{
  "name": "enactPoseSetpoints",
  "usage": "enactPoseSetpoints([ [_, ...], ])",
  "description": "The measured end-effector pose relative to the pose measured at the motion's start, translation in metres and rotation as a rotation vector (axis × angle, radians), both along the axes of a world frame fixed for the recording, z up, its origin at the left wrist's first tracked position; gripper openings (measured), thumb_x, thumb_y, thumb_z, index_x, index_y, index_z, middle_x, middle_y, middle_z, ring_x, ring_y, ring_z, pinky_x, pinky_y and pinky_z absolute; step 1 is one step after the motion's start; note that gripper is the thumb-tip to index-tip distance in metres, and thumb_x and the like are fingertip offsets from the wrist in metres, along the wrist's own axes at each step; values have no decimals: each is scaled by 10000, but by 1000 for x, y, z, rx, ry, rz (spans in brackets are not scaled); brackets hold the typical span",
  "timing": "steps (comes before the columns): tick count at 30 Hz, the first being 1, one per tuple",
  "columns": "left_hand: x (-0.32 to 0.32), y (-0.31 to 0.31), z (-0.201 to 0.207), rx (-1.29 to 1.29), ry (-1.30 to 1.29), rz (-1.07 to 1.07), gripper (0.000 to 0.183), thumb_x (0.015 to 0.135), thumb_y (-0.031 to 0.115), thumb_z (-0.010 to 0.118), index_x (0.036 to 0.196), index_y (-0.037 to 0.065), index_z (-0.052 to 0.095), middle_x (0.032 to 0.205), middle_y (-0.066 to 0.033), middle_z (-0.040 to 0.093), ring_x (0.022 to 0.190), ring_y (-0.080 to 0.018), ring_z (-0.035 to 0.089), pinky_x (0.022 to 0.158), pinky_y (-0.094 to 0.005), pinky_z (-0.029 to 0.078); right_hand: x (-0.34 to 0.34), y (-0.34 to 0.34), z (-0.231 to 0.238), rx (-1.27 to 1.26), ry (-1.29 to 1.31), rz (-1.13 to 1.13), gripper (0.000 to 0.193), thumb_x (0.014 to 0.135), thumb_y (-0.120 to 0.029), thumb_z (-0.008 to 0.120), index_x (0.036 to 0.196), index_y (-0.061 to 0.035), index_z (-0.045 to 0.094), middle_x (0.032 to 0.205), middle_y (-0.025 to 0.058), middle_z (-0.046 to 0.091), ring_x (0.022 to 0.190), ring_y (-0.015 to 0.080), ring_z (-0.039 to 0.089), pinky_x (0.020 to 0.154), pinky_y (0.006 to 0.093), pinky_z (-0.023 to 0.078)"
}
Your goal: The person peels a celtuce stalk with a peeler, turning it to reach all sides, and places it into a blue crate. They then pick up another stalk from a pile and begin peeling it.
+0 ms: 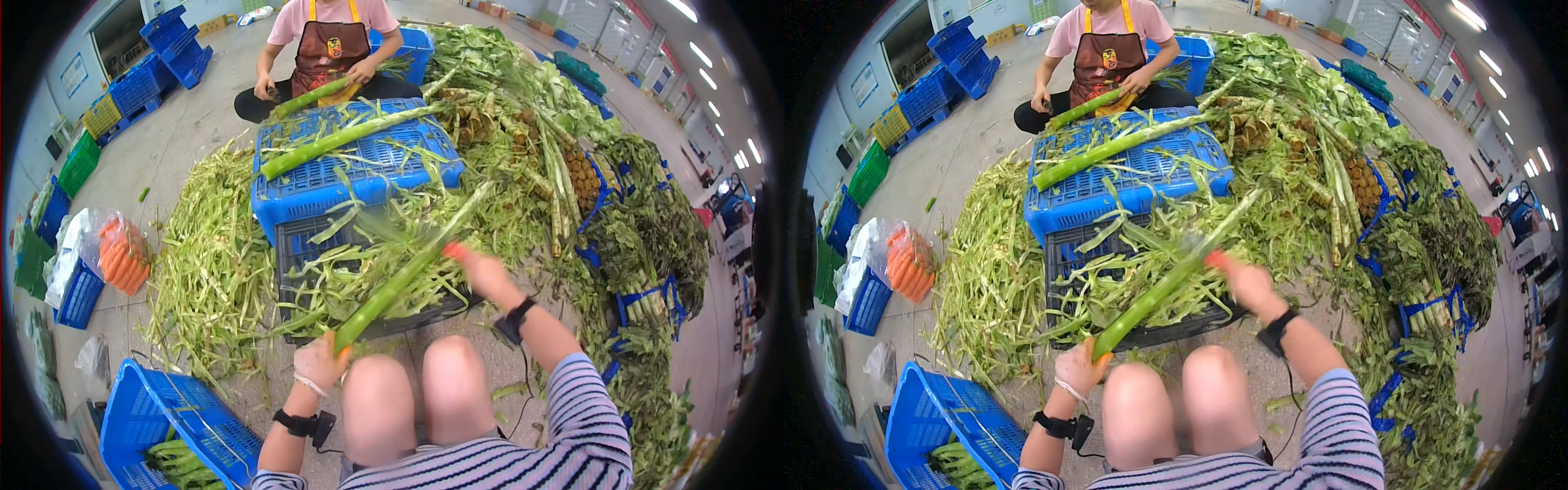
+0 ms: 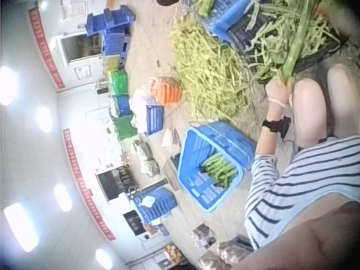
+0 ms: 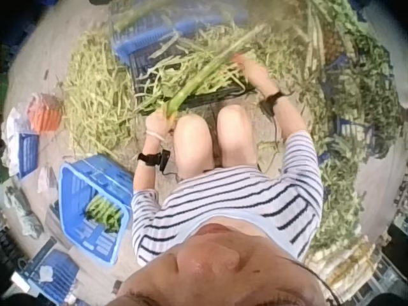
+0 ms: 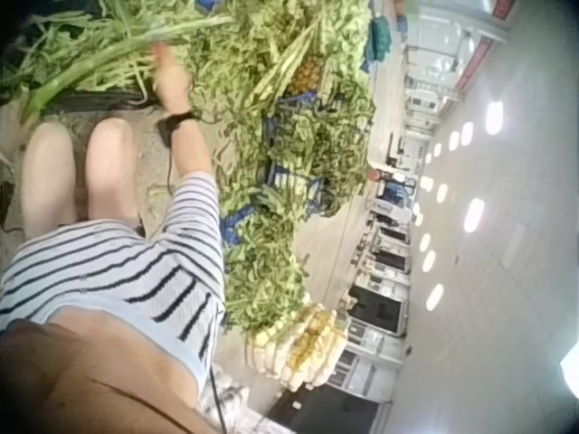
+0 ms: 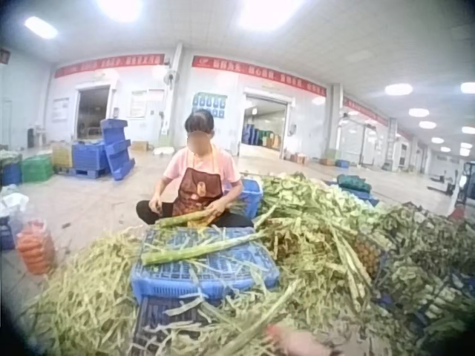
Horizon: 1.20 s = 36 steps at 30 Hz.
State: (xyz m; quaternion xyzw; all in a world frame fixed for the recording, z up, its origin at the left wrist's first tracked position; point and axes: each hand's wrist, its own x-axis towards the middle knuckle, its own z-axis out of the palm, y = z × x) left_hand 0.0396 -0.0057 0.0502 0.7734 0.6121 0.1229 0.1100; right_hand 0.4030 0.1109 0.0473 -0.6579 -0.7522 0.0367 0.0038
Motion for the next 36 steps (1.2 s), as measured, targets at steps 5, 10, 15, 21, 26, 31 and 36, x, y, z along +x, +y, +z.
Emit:
enactPoseSetpoints([
  [5,3,3,-5,-60,-76,-6,401,755,395,619,936,44,552,708,-168,618,625,-329,620,550,-420,489,25,30,19,37,158,-221,255,911,-239,402,1102,-151,546,706,173,621,623,336,613,518,442,481],
  [10,-6,-4,-4,-112,-34,9,430,773,433,588,948,43,545,701,-176,618,640,-340,622,557,-424,491,-56,-41,9,-53,120,386,334,872,-169,422,1181,-241,527,894,123,643,657,294,628,590,396,505],
  [15,3,8,-6,-148,-75,6,462,783,451,566,998,42,551,735,-182,628,693,-351,623,607,-441,495,74,32,10,171,83,-339,254,902,-237,375,1053,-114,539,707,185,621,648,367,610,564,480,472],
  [21,-3,4,-8,-125,-102,10,435,762,445,567,945,50,562,723,-157,628,655,-331,623,577,-432,490,-18,-17,9,8,227,4,312,898,-319,418,1125,-144,540,735,178,625,626,366,604,552,466,483],
  [26,1,2,-1,-57,-70,4,401,751,423,587,911,56,558,707,-148,623,636,-321,621,562,-430,488,-39,-39,-20,68,135,435,288,869,-237,491,1150,-189,531,724,123,624,576,291,611,470,407,475],
  [31,9,3,-2,-67,-77,-2,394,744,421,593,896,60,554,706,-154,622,635,-319,622,558,-425,490,22,8,4,234,91,-131,250,883,-265,481,1103,-162,540,703,153,621,597,345,600,499,459,465],
  [36,1,8,-10,-118,-152,-11,412,734,404,611,953,66,525,717,-161,621,646,-327,624,561,-421,492,16,-6,-1,244,148,-125,240,889,-291,456,1025,-117,553,718,159,626,611,351,607,532,453,481],
])
